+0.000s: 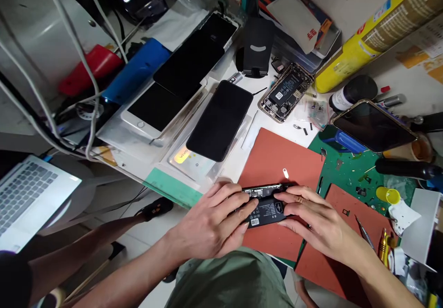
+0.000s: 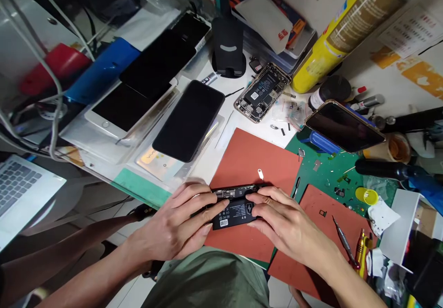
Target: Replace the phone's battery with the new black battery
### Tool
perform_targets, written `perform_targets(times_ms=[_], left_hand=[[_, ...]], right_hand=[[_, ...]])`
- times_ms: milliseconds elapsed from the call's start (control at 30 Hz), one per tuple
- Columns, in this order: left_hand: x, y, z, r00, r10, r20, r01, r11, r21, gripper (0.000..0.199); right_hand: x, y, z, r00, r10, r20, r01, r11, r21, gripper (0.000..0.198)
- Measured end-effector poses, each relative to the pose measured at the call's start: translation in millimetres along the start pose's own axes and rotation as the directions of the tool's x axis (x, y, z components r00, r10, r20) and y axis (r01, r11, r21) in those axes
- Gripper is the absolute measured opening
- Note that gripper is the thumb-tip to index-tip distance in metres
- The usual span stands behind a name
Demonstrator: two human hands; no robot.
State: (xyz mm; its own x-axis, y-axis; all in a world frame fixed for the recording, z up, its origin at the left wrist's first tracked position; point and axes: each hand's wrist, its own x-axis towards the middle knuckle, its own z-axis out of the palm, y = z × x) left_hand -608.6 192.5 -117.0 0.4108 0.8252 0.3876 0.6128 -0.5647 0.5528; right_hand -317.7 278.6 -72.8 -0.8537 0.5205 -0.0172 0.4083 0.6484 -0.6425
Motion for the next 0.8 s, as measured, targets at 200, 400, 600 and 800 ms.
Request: perform_targets(times_ms=[200, 400, 600, 800], left_hand=[[0.8, -0.4, 2.1, 1.000, -0.009, 0.000, 0.009, 1.000, -0.019, 0.040], [-0.5, -2.4, 3.3, 1.000, 0.001, -0.009, -0.001, 0.999, -0.043, 0.041], [-1.1, -3.5, 4.7, 1.000, 0.013, -0.012, -0.013, 0.999, -0.030, 0.040], [-1.3, -3.5, 4.7, 1.000, -0.006, 0.002, 0.006, 0.999, -0.037, 0.048]], right_hand=[[5.0, 0.7, -3.7, 1.000, -0.017, 0.007, 0.017, 1.000, -0.025, 0.010], [7.3, 1.1, -4.3, 1.000, -0.029, 0.004, 0.029, 0.999, -0.020, 0.012], [9.5, 1.5, -7.0, 0.999, -0.038, 0.024, 0.039, 0.998, -0.051, 0.014], [7.8, 0.9, -5.7, 1.000, -0.018, 0.014, 0.018, 0.999, -0.029, 0.016]])
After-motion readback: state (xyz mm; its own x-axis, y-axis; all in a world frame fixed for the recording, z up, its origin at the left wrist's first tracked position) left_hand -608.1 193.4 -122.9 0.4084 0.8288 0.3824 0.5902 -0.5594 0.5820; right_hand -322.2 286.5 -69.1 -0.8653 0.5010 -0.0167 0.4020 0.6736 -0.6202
